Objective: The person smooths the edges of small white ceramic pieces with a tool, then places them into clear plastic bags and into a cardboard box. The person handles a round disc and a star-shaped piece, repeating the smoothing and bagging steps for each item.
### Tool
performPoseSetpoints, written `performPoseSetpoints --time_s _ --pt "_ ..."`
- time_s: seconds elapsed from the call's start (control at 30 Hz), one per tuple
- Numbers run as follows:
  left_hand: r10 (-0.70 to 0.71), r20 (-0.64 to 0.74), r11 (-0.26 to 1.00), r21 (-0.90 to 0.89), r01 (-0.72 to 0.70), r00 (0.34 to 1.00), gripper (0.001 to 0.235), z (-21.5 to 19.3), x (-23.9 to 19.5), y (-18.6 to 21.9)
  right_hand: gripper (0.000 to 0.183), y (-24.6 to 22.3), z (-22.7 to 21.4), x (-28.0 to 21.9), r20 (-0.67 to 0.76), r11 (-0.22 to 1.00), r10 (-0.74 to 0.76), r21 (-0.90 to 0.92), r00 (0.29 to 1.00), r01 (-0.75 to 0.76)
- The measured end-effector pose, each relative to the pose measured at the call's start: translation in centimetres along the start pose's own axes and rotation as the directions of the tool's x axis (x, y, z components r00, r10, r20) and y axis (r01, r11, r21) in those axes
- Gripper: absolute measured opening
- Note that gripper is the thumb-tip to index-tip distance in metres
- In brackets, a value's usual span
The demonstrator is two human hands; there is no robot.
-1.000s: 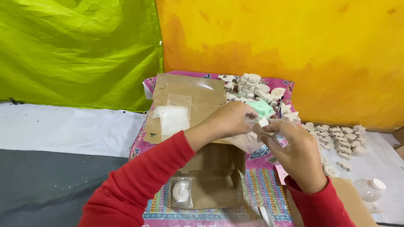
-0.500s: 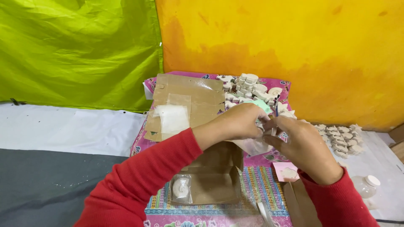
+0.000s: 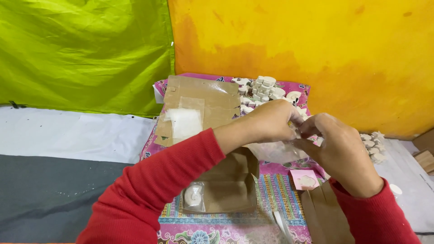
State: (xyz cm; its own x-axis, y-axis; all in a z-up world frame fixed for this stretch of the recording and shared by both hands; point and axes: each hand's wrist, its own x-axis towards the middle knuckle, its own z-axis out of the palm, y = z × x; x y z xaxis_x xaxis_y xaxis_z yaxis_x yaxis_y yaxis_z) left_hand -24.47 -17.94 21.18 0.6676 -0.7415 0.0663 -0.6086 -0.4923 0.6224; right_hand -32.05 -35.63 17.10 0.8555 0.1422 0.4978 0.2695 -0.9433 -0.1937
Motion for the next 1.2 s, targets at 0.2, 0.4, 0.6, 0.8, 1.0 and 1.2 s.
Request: performPoseSetpoints --time_s 0.2,0.4,0.6,0.8,1.0,1.2 --pt "-0.065 -0.006 0.958 -0.279 0.060 0.998 0.035 -0.4 -0.3 1.0 0.013 -0.7 -1.4 -1.2 -0.166 0.979 -0.176 0.069 0.970 0.190" --pt "-0.104 -0.018 0.932 -0.350 0.091 0.994 0.043 0.1 -0.1 0.9 0.010 -2.7 -4.6 -3.7 -0.340 0.978 -0.002 0.194 0.941 0.072" --pt "-0.053 -0.102 0.830 -0.558 -0.013 0.993 0.040 -0.5 -1.6 2.5 0.094 -0.2 -0.6 -6.6 0.149 0.515 0.278 0.811 0.949 -0.279" --pt "-0.061 -0.146 0.863 -0.505 -0.021 0.987 0.043 -0.6 -2.6 3.2 0.052 -1.3 8.3 -9.1 0.292 0.273 0.577 0.811 0.763 -0.517" --pt "-0.074 -0.322 0.898 -0.432 -0.077 0.944 0.103 2.5 -5.0 -1.8 0.025 -0.3 10.5 -10.9 0.201 0.228 0.459 0.915 0.866 -0.333" --pt "-0.235 0.056 0.613 -0.766 0.193 0.970 0.084 11.6 -8.4 -6.5 0.045 -0.4 12.0 -11.7 0.299 0.282 0.469 0.841 0.831 -0.462"
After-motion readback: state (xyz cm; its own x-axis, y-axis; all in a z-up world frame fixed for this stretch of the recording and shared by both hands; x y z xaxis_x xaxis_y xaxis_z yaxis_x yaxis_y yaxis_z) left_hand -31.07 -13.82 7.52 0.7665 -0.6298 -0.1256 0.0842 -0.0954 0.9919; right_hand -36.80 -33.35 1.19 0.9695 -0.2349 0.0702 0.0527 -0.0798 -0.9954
